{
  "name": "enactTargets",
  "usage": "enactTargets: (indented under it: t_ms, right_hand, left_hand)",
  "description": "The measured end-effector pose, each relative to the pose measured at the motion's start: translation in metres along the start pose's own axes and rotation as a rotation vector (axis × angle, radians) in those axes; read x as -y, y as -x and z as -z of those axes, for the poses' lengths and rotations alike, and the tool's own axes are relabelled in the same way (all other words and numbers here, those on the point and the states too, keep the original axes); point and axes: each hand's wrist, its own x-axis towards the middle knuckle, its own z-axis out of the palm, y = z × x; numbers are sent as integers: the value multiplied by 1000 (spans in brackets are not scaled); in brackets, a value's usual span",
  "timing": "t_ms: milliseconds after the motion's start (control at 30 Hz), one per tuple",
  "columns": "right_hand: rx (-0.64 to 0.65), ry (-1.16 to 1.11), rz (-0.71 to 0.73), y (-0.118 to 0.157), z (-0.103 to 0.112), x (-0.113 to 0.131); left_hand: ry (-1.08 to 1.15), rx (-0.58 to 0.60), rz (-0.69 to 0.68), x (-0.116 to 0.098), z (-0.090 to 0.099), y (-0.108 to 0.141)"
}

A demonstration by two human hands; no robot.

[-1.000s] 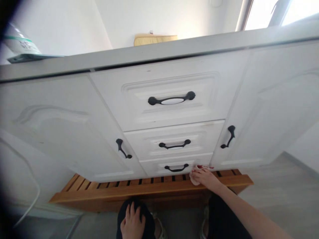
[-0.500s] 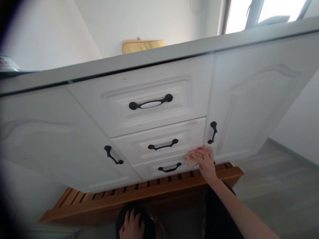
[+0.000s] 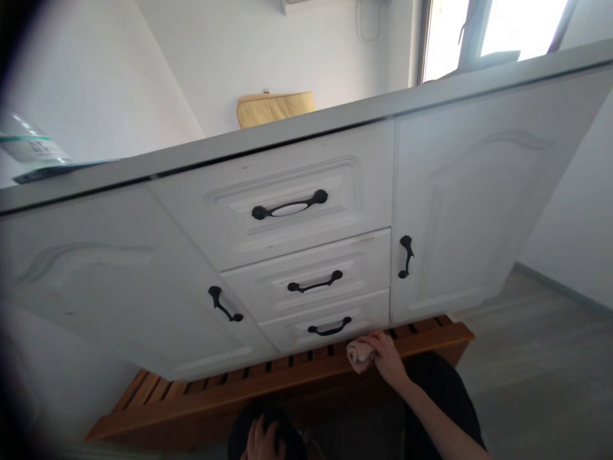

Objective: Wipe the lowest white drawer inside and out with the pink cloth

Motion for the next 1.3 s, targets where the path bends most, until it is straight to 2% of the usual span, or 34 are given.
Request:
enactTargets:
  t_ms: [67,133,167,233,300,367,433,467,533,633,700,833,933,1000,1067,1167,1300]
  right_hand:
    - [93,-199,-57,9,-4,24]
    - [230,-601,-257,24,-1,52]
    - [302,-840,-390,31,4,68]
    - [402,-1233,-620,43,18,97]
    - [436,-1372,-692,48,33,121]
    - [482,-1379,-650,48,44,136]
    - [553,-1318,-564,46,49,142]
    - [588,-1265,-517,44,50,142]
    - [626,-1110,-442,42,50,141]
    - [624,-830,-379,40,49,143]
    - [625,-750,-367,40,51,146]
    - [655,-889,-361,39,56,154]
    - [552,-902,-381,37,61,157]
    - [444,-789,-378,36,65,159]
    - [392,-610,-360,36,69,160]
    - [414,-468,-297,39,72,163]
    - [379,-546,-261,38,72,166]
  left_hand:
    - [235,11,-59,-18,-2,4]
    - [617,60,-207,-46,3,12]
    - [855,129,-234,-63,9,18]
    - [1292,338,-240,-96,30,29]
    - [1683,569,-205,-123,58,40]
    - [1894,723,-183,-140,89,49]
    - [1945,807,-125,-147,115,54]
    - [1948,810,-90,-149,125,56]
    - [1954,756,-19,-151,139,57]
    - [1977,648,48,-151,150,55]
    - [2025,661,113,-149,154,52]
    - [2162,795,223,-139,160,44]
    - [2188,831,82,-134,157,42]
    - [2165,813,-53,-135,150,43]
    - [2160,787,-106,-137,144,47]
    - [2200,765,-14,-142,143,52]
    - [2219,784,167,-149,153,56]
